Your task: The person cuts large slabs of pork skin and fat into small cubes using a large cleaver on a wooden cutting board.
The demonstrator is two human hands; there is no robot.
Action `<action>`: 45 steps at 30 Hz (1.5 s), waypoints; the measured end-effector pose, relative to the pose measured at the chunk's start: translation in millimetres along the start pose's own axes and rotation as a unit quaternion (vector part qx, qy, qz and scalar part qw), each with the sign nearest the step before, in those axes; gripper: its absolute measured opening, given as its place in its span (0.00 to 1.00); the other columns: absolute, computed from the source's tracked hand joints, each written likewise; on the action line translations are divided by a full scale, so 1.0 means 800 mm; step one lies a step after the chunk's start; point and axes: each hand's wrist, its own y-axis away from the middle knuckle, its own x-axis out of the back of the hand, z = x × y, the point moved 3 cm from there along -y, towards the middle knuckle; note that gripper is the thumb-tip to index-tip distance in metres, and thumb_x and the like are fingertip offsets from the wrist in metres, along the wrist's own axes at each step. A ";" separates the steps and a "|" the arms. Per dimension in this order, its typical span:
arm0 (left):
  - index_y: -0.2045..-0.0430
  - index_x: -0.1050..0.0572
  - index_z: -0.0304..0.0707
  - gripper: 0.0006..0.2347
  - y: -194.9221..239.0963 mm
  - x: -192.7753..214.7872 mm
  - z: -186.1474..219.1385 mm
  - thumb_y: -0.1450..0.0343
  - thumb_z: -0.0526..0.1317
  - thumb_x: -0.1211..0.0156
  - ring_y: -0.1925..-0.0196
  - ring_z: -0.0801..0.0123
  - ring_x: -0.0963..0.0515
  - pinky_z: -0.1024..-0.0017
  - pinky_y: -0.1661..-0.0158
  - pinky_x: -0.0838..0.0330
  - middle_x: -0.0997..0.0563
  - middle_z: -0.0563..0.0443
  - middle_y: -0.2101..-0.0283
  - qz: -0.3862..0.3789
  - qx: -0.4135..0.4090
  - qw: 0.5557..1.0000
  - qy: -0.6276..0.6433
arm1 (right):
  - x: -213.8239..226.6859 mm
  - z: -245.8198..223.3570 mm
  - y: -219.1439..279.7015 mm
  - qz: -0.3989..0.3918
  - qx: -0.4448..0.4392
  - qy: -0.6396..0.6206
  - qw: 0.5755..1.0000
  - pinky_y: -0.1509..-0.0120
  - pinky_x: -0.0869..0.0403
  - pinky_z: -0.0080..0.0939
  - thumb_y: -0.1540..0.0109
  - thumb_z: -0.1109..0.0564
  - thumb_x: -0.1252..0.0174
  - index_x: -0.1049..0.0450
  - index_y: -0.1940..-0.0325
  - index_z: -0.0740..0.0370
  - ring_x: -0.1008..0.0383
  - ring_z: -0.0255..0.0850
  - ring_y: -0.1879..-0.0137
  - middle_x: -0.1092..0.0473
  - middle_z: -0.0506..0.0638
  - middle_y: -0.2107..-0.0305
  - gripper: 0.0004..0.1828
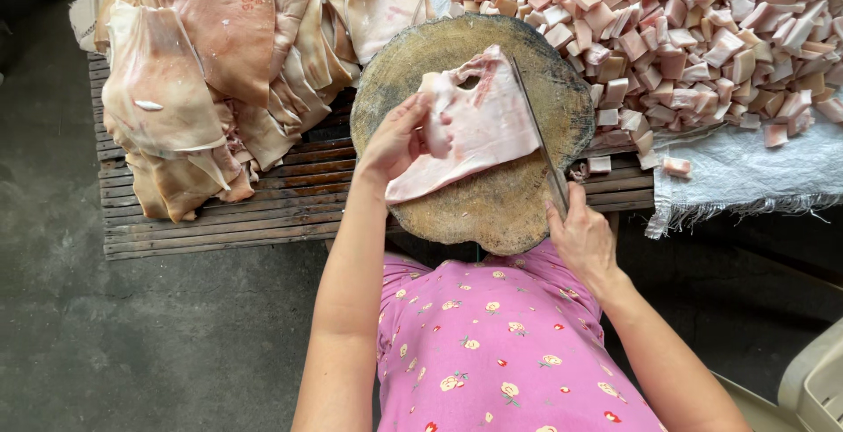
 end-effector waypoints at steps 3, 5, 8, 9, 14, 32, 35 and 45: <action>0.42 0.34 0.32 0.17 0.015 0.006 0.015 0.20 0.45 0.46 0.71 0.66 0.18 0.69 0.69 0.18 0.20 0.45 0.65 -0.036 -0.015 0.999 0.020 | -0.014 -0.005 0.013 -0.017 0.005 -0.049 0.999 0.60 0.24 0.66 0.32 0.46 0.48 0.40 0.37 0.64 0.23 0.72 0.62 0.25 0.73 0.70 0.26; 0.42 0.32 0.30 0.17 0.013 0.003 0.022 0.19 0.43 0.42 0.73 0.69 0.20 0.71 0.72 0.21 0.21 0.46 0.65 -0.050 -0.030 0.998 0.004 | -0.015 -0.011 0.023 -0.020 0.022 -0.075 0.997 0.62 0.24 0.64 0.33 0.46 0.46 0.39 0.37 0.65 0.23 0.70 0.64 0.25 0.73 0.72 0.26; 0.38 0.30 0.34 0.18 -0.003 -0.013 0.026 0.23 0.39 0.40 0.74 0.71 0.21 0.77 0.76 0.25 0.20 0.47 0.64 -0.024 -0.033 0.993 -0.114 | -0.010 -0.013 0.032 -0.040 -0.024 -0.132 0.990 0.67 0.25 0.58 0.34 0.44 0.44 0.33 0.40 0.64 0.23 0.61 0.71 0.26 0.68 0.77 0.25; 0.39 0.32 0.37 0.19 -0.014 -0.021 0.022 0.25 0.38 0.41 0.74 0.72 0.20 0.77 0.76 0.24 0.18 0.48 0.62 -0.004 -0.020 0.984 -0.179 | -0.005 -0.006 0.037 -0.071 -0.085 -0.176 0.978 0.70 0.25 0.54 0.34 0.44 0.45 0.32 0.40 0.62 0.23 0.56 0.75 0.26 0.65 0.80 0.25; 0.36 0.28 0.53 0.23 -0.083 -0.106 -0.061 0.26 0.28 0.51 0.49 0.63 0.21 0.60 0.43 0.25 0.20 0.48 0.49 -0.017 -0.203 0.736 -0.645 | 0.040 0.023 0.054 0.006 -0.170 -0.256 0.952 0.78 0.27 0.42 0.34 0.45 0.44 0.32 0.41 0.64 0.28 0.37 0.82 0.28 0.51 0.84 0.24; 0.54 0.24 0.37 0.18 -0.068 -0.095 -0.155 0.34 0.45 0.32 0.48 0.53 0.28 0.58 0.50 0.29 0.25 0.42 0.51 0.136 -0.175 0.647 -0.729 | 0.114 -0.029 0.035 0.243 0.168 -0.113 0.949 0.60 0.23 0.42 0.28 0.53 0.40 0.36 0.37 0.70 0.19 0.45 0.64 0.24 0.57 0.67 0.22; 0.53 0.24 0.37 0.15 -0.065 -0.093 -0.148 0.30 0.44 0.35 0.51 0.52 0.25 0.56 0.52 0.29 0.22 0.42 0.52 0.115 -0.177 0.669 -0.712 | 0.113 -0.035 0.030 0.245 0.163 -0.104 0.950 0.60 0.23 0.42 0.28 0.54 0.39 0.35 0.37 0.69 0.20 0.44 0.63 0.24 0.56 0.67 0.21; 0.50 0.25 0.38 0.15 -0.079 -0.094 -0.140 0.28 0.44 0.38 0.51 0.55 0.21 0.59 0.51 0.27 0.22 0.42 0.50 0.147 -0.130 0.707 -0.679 | 0.132 -0.017 0.024 0.225 0.145 -0.123 0.956 0.65 0.23 0.39 0.27 0.53 0.40 0.36 0.39 0.67 0.21 0.41 0.69 0.25 0.52 0.73 0.20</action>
